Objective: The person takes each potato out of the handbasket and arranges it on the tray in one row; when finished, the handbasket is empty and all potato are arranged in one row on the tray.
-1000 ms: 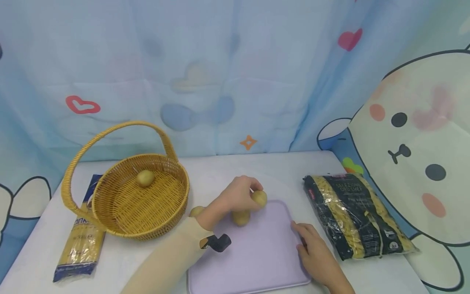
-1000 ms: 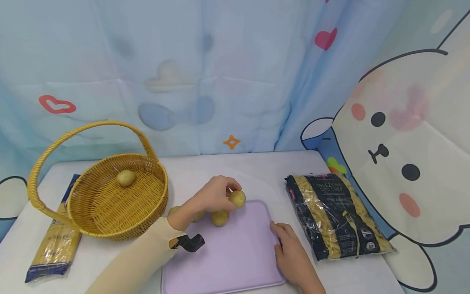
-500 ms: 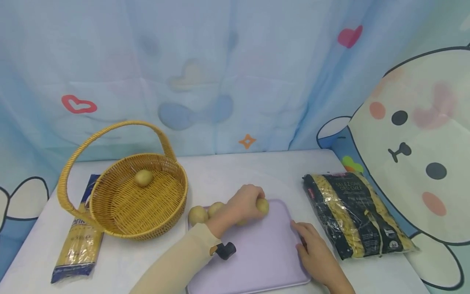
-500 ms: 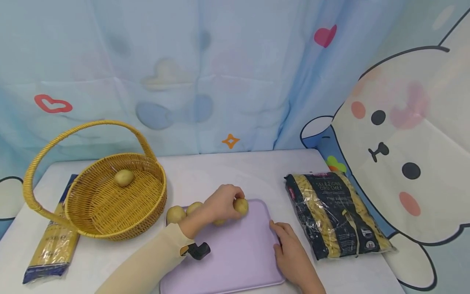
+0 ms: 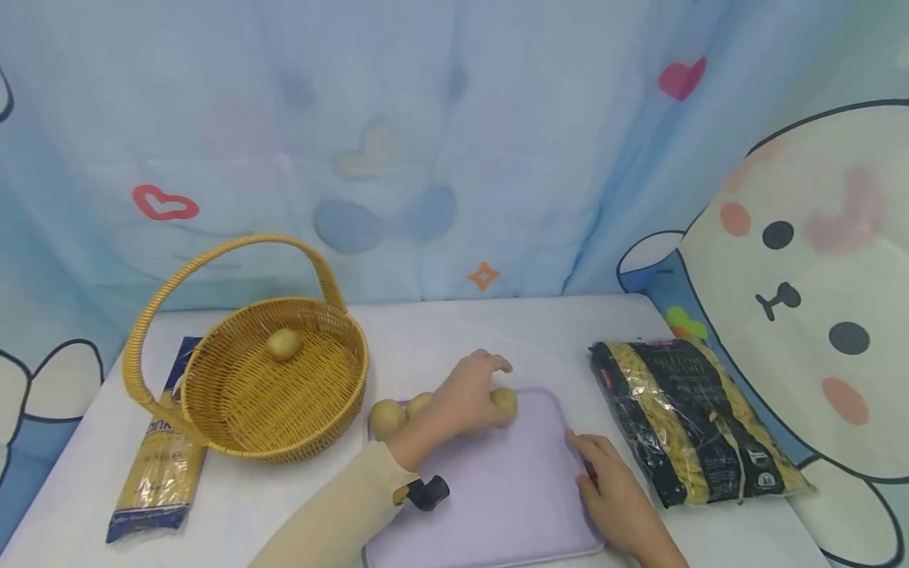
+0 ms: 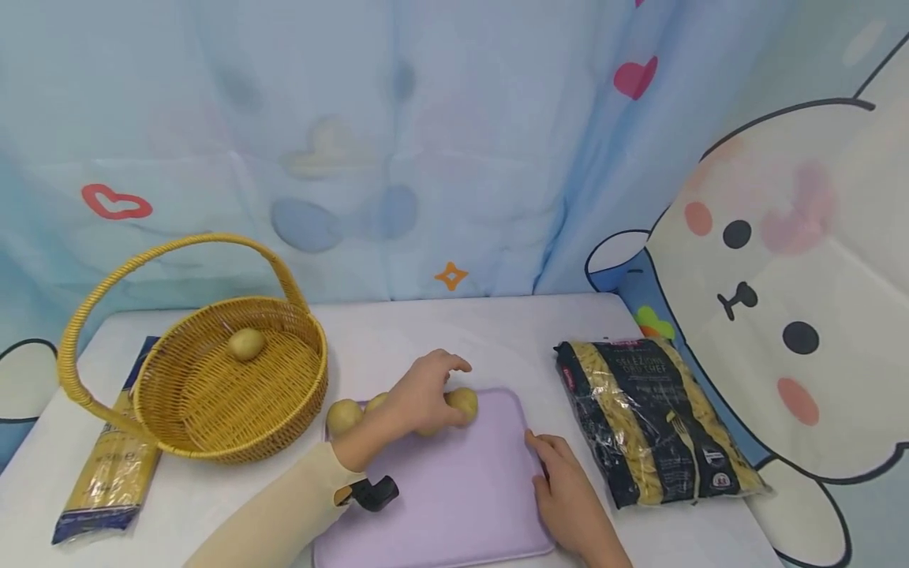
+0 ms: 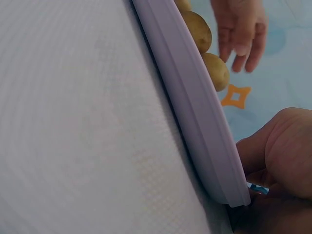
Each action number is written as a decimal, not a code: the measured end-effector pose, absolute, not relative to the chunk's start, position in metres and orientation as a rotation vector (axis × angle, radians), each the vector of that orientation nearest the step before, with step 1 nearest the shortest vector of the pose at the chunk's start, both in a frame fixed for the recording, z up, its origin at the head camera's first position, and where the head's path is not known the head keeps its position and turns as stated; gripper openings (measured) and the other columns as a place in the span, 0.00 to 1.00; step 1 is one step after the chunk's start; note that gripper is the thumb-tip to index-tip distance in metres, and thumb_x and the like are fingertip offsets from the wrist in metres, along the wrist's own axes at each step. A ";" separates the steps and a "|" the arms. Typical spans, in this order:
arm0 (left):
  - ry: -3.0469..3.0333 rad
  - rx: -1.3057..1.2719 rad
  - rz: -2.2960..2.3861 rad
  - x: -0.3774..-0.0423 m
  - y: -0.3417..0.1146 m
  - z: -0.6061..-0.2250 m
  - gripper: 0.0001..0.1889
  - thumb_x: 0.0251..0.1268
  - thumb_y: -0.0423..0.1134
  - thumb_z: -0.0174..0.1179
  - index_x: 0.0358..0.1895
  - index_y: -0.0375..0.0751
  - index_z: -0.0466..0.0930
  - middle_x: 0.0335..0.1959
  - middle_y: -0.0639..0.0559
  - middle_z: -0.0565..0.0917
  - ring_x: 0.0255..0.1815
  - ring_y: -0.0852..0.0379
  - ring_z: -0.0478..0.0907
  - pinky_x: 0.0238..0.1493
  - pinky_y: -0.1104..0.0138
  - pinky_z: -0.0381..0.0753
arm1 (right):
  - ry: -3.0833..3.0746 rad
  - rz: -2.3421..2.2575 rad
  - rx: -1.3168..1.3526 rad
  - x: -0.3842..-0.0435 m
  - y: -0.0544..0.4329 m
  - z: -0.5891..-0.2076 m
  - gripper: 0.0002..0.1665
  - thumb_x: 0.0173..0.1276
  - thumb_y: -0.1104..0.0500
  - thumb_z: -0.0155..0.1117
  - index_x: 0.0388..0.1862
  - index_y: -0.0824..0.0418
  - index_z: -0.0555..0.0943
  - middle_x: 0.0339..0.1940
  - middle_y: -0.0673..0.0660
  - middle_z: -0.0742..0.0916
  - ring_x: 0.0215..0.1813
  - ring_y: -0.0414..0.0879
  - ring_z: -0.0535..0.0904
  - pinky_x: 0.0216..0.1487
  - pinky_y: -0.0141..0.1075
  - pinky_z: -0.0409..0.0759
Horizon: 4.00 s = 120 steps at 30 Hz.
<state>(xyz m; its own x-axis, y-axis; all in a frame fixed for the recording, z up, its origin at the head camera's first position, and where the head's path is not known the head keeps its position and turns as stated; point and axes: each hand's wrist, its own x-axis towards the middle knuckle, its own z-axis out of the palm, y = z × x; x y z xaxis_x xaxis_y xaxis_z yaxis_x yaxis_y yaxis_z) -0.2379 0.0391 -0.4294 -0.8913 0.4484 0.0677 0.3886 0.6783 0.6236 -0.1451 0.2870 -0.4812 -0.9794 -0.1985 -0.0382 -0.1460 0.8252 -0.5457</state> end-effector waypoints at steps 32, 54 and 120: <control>2.846 0.252 1.313 -0.251 -0.182 -0.361 0.20 0.60 0.36 0.61 0.56 0.38 0.79 0.55 0.41 0.80 0.53 0.43 0.77 0.49 0.53 0.77 | 2.824 -0.847 -0.190 -0.146 0.286 -0.482 0.33 0.67 0.71 0.56 0.72 0.66 0.65 0.66 0.62 0.71 0.67 0.61 0.68 0.62 0.54 0.69; 2.795 0.048 0.809 -0.256 -0.213 -0.394 0.30 0.58 0.23 0.42 0.68 0.27 0.66 0.65 0.30 0.69 0.33 0.45 0.72 0.28 0.59 0.67 | 2.873 -0.869 -0.229 -0.144 0.287 -0.481 0.33 0.66 0.71 0.57 0.71 0.64 0.67 0.65 0.61 0.73 0.66 0.61 0.70 0.62 0.53 0.70; 2.852 0.366 1.180 -0.246 -0.095 -0.335 0.26 0.46 0.31 0.66 0.55 0.35 0.80 0.49 0.44 0.82 0.34 0.52 0.74 0.31 0.64 0.74 | 2.900 -0.927 -0.299 -0.145 0.289 -0.486 0.32 0.66 0.72 0.57 0.70 0.66 0.68 0.64 0.61 0.74 0.64 0.59 0.72 0.60 0.52 0.73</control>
<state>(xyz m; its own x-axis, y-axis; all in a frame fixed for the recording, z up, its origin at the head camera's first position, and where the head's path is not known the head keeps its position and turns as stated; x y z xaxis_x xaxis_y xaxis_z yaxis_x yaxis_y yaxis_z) -0.2465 -0.0951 -0.3355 -0.9717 0.2286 0.0587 0.2032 0.6839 0.7007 -0.1451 0.2894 -0.4855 -0.9775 -0.2098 -0.0195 -0.1596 0.7977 -0.5815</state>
